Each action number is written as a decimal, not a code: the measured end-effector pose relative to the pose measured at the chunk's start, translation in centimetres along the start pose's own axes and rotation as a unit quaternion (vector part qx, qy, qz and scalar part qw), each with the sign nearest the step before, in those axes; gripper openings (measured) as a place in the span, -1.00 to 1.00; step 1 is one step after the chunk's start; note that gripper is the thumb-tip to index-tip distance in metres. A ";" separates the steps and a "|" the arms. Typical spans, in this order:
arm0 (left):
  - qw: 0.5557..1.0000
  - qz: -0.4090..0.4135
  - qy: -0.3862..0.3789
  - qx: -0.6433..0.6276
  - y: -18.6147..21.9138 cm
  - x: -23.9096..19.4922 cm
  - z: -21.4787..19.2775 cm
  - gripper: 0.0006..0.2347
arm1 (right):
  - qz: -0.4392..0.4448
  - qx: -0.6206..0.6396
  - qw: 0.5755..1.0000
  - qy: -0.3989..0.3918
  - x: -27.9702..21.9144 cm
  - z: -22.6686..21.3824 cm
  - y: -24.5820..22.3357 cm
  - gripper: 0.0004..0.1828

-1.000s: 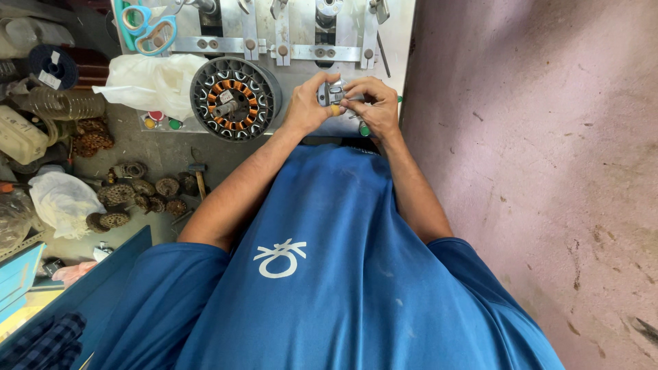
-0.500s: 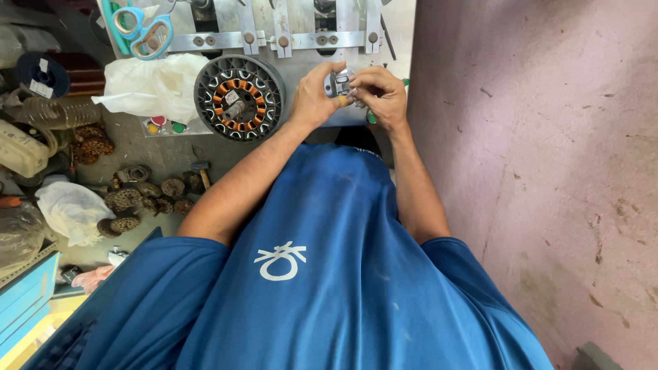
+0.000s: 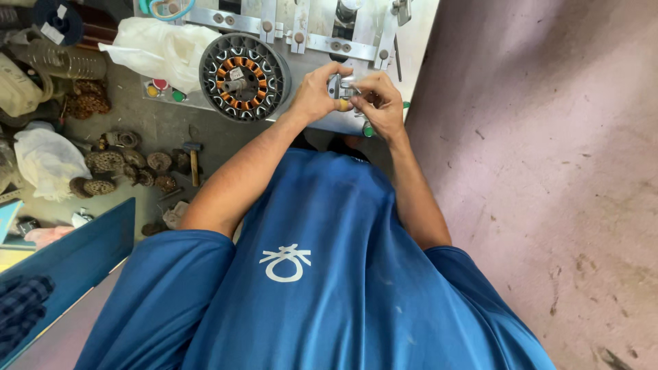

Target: The person manipulates an electric motor stator and other internal components using a winding machine and a small tool to adjust wires and metal parts.

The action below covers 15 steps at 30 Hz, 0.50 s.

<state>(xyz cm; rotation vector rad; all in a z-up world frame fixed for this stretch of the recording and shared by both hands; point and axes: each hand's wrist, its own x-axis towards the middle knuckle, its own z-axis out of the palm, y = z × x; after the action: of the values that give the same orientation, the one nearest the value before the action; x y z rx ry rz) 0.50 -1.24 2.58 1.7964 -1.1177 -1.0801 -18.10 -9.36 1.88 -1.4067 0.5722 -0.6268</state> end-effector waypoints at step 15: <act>1.000 -0.001 0.013 0.006 -0.8 -0.3 0.9 -0.43 | 0.044 -0.006 0.997 -0.065 1.5 -1.4 0.0 -0.91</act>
<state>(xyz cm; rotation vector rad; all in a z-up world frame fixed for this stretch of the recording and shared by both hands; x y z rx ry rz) -0.16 -0.84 1.60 1.8158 -1.1102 -1.0512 -17.96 -11.41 1.78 -1.4145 0.5319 -0.4582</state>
